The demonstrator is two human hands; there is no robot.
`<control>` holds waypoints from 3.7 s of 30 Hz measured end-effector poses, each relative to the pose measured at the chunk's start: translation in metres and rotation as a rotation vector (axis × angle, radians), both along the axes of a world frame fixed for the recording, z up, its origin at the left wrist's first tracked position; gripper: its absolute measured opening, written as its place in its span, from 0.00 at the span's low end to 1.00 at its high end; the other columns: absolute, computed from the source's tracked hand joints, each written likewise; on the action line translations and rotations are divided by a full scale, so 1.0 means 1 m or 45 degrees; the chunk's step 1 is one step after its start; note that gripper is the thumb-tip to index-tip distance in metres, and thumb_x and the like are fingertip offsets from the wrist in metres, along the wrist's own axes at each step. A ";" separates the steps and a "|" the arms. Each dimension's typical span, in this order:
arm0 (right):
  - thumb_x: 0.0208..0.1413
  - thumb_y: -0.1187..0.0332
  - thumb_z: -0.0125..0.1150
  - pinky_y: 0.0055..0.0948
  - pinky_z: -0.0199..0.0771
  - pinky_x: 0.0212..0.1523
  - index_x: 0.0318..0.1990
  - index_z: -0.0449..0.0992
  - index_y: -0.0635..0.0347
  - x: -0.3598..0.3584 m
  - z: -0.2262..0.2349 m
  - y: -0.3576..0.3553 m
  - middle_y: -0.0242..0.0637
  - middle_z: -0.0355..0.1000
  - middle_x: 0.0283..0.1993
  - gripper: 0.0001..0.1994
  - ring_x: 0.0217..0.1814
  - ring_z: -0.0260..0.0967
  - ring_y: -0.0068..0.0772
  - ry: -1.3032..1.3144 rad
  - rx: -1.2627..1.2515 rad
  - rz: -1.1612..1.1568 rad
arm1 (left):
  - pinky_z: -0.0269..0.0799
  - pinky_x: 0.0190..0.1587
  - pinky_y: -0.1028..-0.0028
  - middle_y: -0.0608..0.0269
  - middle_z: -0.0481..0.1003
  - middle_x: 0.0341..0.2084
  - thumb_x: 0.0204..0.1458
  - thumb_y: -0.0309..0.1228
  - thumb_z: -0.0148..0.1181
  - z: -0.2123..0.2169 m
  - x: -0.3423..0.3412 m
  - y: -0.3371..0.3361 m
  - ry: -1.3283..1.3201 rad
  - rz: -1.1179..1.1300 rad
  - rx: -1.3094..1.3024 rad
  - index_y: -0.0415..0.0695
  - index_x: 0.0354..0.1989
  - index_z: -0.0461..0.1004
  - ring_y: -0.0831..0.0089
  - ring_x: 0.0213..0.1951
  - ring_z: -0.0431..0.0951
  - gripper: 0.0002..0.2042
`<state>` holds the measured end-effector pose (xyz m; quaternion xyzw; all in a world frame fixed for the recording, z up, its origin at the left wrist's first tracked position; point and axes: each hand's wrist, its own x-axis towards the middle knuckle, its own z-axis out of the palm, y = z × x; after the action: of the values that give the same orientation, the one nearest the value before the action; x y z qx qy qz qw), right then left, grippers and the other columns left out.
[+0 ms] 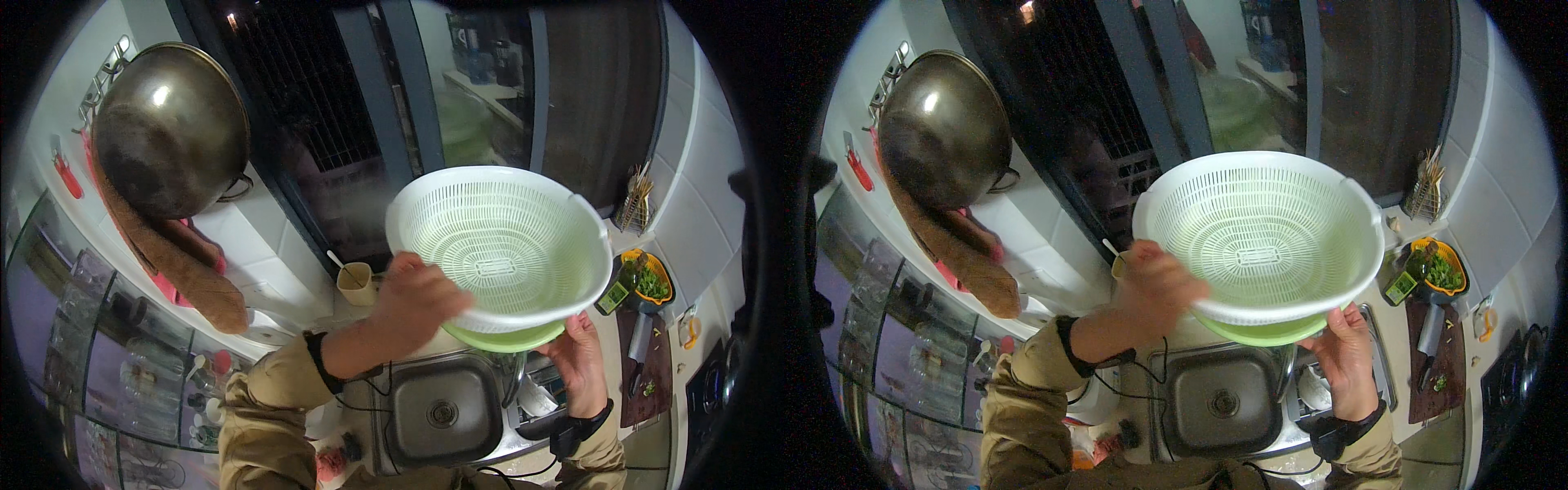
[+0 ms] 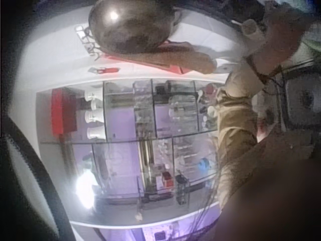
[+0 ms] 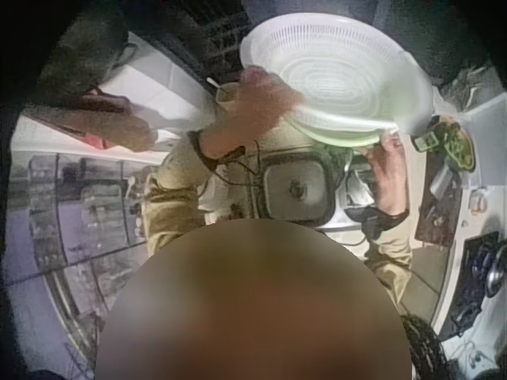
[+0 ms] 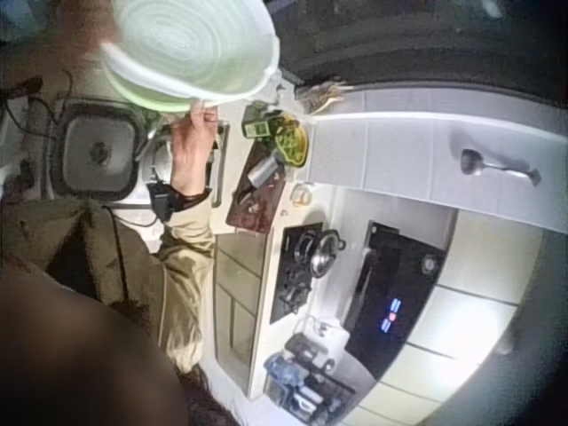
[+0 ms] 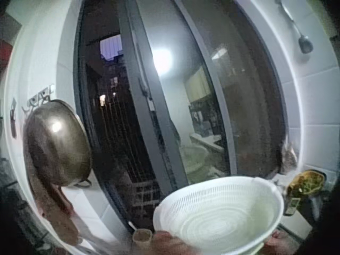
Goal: The person scrubs a white plastic colander with a sponge under running water, rinses it, and places it on the windowsill. They then rinse a green bowl and a blue bowl and set them aside.
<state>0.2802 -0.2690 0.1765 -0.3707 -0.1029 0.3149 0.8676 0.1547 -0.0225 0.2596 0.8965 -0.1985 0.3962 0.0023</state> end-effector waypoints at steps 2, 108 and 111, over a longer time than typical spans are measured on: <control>0.52 0.61 0.61 0.45 0.80 0.38 0.44 0.71 0.55 0.000 -0.002 0.002 0.35 0.71 0.46 0.14 0.46 0.71 0.34 0.031 -0.065 -0.050 | 0.63 0.39 0.70 0.70 0.70 0.22 0.41 0.24 0.58 0.006 -0.007 0.020 -0.136 0.010 -0.307 0.48 0.33 0.71 0.73 0.28 0.71 0.09; 0.46 0.73 0.66 0.46 0.57 0.60 0.44 0.71 0.62 -0.040 -0.011 -0.006 0.41 0.74 0.40 0.17 0.54 0.65 0.43 -0.805 0.048 0.239 | 0.72 0.34 0.76 0.61 0.76 0.29 0.57 0.24 0.47 -0.090 -0.086 0.065 -0.358 0.557 -1.283 0.36 0.39 0.71 0.71 0.29 0.77 0.07; 0.45 0.73 0.67 0.44 0.58 0.59 0.41 0.73 0.63 -0.042 -0.014 -0.008 0.40 0.75 0.38 0.14 0.52 0.66 0.42 -0.788 -0.028 0.268 | 0.75 0.38 0.71 0.57 0.74 0.32 0.59 0.24 0.44 -0.082 -0.080 0.090 -0.482 0.580 -1.309 0.33 0.40 0.69 0.70 0.33 0.77 0.09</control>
<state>0.2381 -0.2771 0.1620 -0.4455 -0.3962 0.2762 0.7538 0.0748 0.0677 0.1777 0.7142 0.2194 0.5849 0.3156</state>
